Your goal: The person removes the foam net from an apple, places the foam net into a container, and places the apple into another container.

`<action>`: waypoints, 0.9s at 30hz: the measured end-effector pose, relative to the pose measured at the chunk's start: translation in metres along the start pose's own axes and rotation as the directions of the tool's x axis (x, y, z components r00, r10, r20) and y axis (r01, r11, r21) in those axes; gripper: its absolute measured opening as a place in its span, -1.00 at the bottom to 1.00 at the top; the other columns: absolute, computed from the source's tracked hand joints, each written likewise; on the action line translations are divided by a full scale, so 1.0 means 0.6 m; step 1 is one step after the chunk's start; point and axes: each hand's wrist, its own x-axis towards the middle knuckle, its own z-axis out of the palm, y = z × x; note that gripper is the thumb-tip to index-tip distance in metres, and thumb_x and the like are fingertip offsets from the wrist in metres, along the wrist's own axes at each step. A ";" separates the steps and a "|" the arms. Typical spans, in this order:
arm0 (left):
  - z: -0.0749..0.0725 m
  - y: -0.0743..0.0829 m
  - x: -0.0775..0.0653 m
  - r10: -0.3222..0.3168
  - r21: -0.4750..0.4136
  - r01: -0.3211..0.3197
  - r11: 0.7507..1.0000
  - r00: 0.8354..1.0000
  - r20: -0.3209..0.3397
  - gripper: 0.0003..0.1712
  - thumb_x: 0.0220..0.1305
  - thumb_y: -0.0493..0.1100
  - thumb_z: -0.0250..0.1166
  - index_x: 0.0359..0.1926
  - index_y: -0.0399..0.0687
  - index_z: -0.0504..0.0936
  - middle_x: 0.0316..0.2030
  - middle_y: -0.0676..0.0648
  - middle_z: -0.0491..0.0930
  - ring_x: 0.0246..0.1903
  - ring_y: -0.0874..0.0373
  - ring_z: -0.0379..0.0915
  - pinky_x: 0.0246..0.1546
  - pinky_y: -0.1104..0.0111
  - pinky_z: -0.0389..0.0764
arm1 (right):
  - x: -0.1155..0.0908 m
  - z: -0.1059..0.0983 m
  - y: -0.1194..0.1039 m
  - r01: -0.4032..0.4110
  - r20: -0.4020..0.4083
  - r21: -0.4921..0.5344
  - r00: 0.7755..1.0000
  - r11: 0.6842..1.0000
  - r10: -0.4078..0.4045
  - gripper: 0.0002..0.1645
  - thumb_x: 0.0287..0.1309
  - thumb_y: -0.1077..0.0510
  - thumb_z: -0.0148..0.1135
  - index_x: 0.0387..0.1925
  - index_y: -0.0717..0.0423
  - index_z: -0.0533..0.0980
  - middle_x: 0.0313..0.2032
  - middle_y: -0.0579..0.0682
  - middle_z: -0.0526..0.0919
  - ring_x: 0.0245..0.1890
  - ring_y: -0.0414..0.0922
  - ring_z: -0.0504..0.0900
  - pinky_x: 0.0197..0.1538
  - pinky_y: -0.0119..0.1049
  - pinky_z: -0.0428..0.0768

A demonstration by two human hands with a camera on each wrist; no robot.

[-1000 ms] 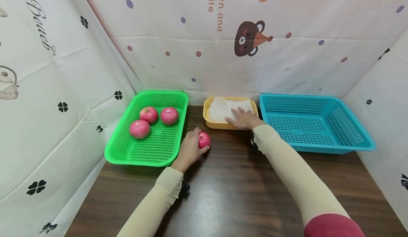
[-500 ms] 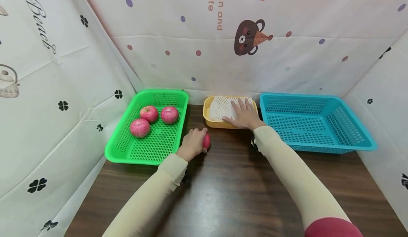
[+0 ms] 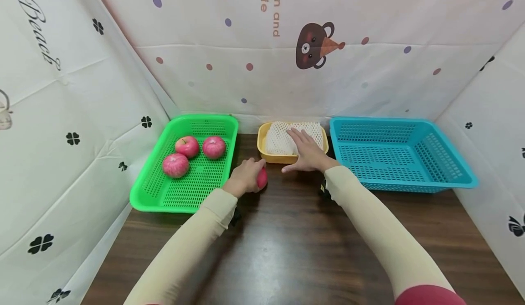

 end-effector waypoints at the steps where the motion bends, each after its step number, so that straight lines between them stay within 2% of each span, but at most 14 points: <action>1: -0.001 -0.001 0.001 0.005 -0.008 -0.005 1.000 1.000 -0.005 -0.20 -0.08 -0.24 0.66 0.21 0.02 0.51 0.01 -0.19 0.51 0.02 -0.12 0.48 -0.18 0.07 0.68 | -0.001 0.002 -0.002 0.012 -0.012 0.007 1.000 1.000 -0.012 0.63 -0.22 -0.51 0.55 0.64 0.03 -0.15 0.63 0.13 -0.14 0.60 0.23 -0.19 0.56 0.19 -0.15; 6: -0.011 -0.007 0.002 0.048 -0.045 -0.049 0.998 0.998 -0.036 -0.23 -0.13 -0.30 0.67 0.14 0.02 0.54 0.00 -0.18 0.51 0.01 -0.16 0.45 -0.18 0.06 0.68 | -0.008 0.010 -0.013 0.078 -0.064 0.021 0.995 0.997 -0.077 0.61 -0.26 -0.52 0.57 0.62 0.05 -0.07 0.61 0.12 -0.04 0.60 0.13 -0.11 0.57 0.12 -0.11; 15: -0.038 -0.010 0.003 0.097 -0.061 -0.101 0.993 0.993 -0.062 -0.18 -0.14 -0.29 0.68 0.20 0.00 0.54 0.05 -0.19 0.51 0.03 -0.17 0.41 -0.07 0.07 0.66 | -0.012 0.023 -0.041 0.194 -0.107 0.024 0.976 0.981 -0.190 0.63 -0.29 -0.55 0.56 0.62 0.06 -0.07 0.59 0.14 -0.02 0.59 0.12 -0.09 0.57 0.11 -0.07; 20: -0.056 -0.020 -0.001 0.129 -0.077 -0.136 0.988 0.988 -0.086 -0.17 -0.16 -0.29 0.68 0.21 -0.02 0.55 0.08 -0.21 0.51 0.04 -0.17 0.39 -0.03 0.06 0.64 | -0.009 0.024 -0.055 0.227 -0.128 0.049 0.967 0.973 -0.219 0.63 -0.29 -0.49 0.60 0.62 0.07 -0.08 0.60 0.17 -0.04 0.59 0.16 -0.11 0.56 0.15 -0.05; 27: -0.076 -0.043 -0.007 0.174 -0.093 -0.188 0.978 0.975 -0.140 -0.15 -0.18 -0.25 0.69 0.20 -0.05 0.53 0.07 -0.21 0.51 0.03 -0.17 0.39 -0.02 0.06 0.63 | -0.005 0.029 -0.070 0.256 -0.148 0.079 0.959 0.964 -0.242 0.61 -0.29 -0.50 0.59 0.61 0.08 -0.05 0.61 0.08 -0.05 0.60 0.05 -0.09 0.56 0.10 0.01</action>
